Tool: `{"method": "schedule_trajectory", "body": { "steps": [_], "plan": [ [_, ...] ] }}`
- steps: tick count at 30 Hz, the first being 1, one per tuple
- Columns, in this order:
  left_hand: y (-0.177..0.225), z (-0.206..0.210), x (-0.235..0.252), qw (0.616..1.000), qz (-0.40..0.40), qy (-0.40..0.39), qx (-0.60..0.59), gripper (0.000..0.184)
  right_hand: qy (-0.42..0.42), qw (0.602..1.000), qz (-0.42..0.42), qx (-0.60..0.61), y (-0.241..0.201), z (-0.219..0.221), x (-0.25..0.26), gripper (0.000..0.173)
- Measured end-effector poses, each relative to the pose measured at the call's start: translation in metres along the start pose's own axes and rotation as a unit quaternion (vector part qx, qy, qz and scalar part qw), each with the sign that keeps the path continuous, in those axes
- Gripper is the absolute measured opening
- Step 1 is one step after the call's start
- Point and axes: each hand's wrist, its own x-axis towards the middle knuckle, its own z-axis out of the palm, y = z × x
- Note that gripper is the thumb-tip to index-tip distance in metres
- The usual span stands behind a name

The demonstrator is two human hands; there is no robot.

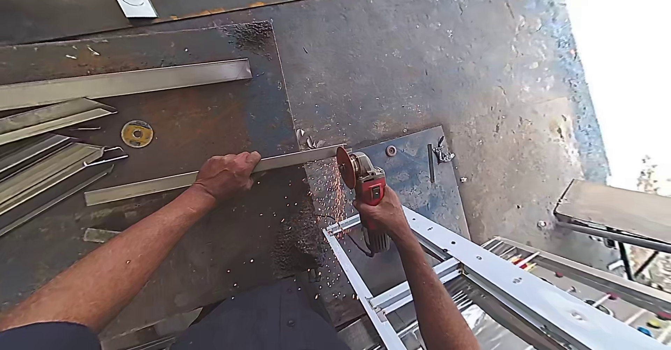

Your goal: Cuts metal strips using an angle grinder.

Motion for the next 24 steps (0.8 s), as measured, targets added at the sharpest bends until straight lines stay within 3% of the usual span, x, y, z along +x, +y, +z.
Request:
{"method": "schedule_trajectory", "body": {
  "steps": [24],
  "plan": [
    [-0.0031, 0.0049, 0.0001, 1.0, 0.016, 0.02, -0.002, 0.036, -0.018, 1.0, -0.014, -0.002, -0.0008, -0.0057, 0.0102, 0.07]
  ]
}}
